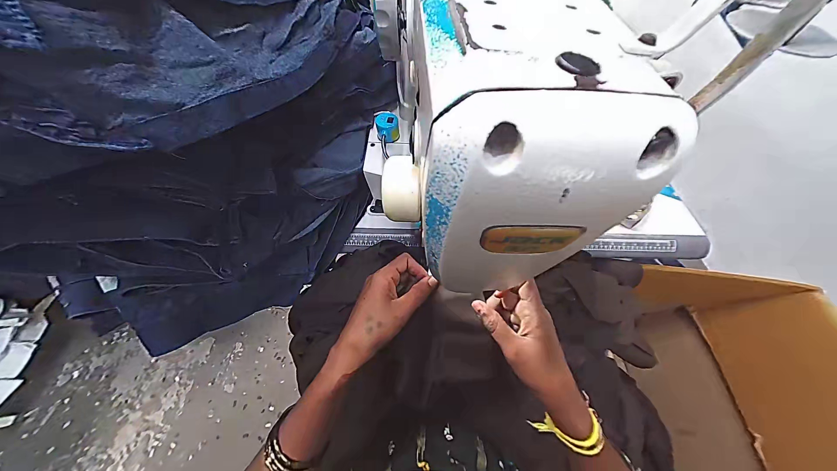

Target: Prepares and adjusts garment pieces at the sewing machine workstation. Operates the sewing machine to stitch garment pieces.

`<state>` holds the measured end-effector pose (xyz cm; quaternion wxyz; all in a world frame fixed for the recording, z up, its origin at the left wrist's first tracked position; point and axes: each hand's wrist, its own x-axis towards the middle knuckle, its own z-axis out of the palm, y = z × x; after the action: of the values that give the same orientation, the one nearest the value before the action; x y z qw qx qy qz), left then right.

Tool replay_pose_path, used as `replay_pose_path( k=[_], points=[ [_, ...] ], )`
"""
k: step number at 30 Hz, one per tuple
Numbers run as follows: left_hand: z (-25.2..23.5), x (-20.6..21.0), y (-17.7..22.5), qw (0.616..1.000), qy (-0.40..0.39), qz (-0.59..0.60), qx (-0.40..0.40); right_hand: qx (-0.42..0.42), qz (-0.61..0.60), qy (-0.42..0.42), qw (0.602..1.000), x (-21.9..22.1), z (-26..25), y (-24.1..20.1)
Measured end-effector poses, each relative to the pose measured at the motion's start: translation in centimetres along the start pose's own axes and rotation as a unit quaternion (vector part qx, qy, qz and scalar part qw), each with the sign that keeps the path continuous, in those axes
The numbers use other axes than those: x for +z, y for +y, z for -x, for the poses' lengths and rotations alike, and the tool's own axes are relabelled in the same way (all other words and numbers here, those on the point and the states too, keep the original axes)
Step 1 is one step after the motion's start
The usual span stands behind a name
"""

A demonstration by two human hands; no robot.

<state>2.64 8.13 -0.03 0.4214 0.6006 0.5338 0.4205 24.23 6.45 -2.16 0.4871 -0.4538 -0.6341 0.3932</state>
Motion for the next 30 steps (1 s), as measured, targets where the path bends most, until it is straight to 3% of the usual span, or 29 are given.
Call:
replay_pose_path(
  k=[7,13,16,18,20,25,30],
  points=[
    [-1.0,-0.1,0.3,0.999,0.027,-0.025,-0.011,-0.005,0.038,0.03,0.999,0.8,-0.7,0.0],
    [-0.8,-0.4,0.0,1.0,-0.008,0.011,-0.019,-0.023,0.086,0.008,0.996,-0.3,-1.3,0.3],
    [-0.8,-0.3,-0.8,0.999,-0.022,0.026,-0.029,-0.037,0.269,0.064,0.96,-3.3,-3.6,0.8],
    [-1.0,-0.3,-1.6,0.999,-0.033,0.03,-0.017,-0.083,0.393,0.128,0.907,-5.5,-6.1,2.9],
    [-1.1,-0.3,-1.7,0.999,-0.037,0.024,-0.012,-0.111,0.469,0.128,0.867,-7.1,-8.6,4.5],
    [-0.9,-0.3,-1.2,0.999,-0.035,0.011,-0.024,-0.063,0.529,0.037,0.845,-7.5,-11.7,5.8],
    [-0.3,0.1,-1.6,0.999,-0.023,0.024,-0.024,-0.151,0.486,0.11,0.854,-7.8,-10.3,6.6]
  ],
)
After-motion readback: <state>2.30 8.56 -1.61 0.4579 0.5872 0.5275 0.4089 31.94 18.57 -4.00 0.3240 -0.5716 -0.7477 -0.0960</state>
